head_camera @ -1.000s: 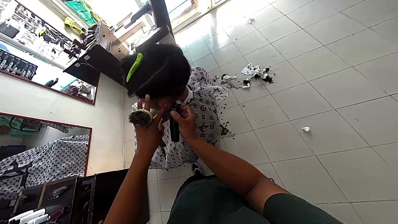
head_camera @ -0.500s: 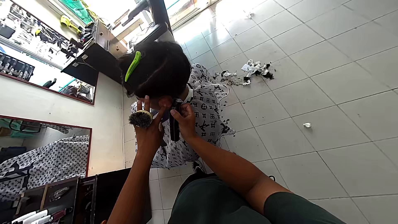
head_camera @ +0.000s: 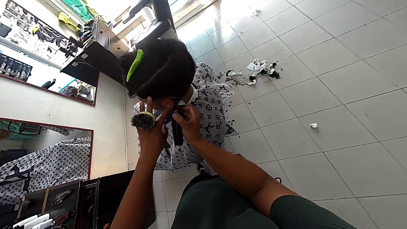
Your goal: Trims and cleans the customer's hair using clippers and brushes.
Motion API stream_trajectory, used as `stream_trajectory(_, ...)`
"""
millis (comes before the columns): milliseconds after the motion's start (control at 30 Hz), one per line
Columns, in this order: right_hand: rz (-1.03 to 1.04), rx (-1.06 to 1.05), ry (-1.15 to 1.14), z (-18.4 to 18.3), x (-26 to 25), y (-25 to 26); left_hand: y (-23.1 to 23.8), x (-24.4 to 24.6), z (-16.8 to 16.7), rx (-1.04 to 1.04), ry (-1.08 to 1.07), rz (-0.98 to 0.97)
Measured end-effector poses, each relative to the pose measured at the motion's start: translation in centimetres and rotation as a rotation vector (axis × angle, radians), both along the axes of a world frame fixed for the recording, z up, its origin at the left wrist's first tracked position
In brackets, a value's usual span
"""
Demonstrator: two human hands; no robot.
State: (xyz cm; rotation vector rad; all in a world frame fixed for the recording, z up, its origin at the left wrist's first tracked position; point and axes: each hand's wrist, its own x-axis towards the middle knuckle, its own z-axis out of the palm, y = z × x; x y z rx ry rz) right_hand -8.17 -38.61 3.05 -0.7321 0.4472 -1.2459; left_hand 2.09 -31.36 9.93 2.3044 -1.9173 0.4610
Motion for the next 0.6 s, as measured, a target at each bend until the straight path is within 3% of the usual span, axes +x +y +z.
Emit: stream_trajectory(600,0.01,0.028,-0.022,0.44,0.3,-0.13,0.04,0.03,-0.15,-0.016,0.011,-0.008)
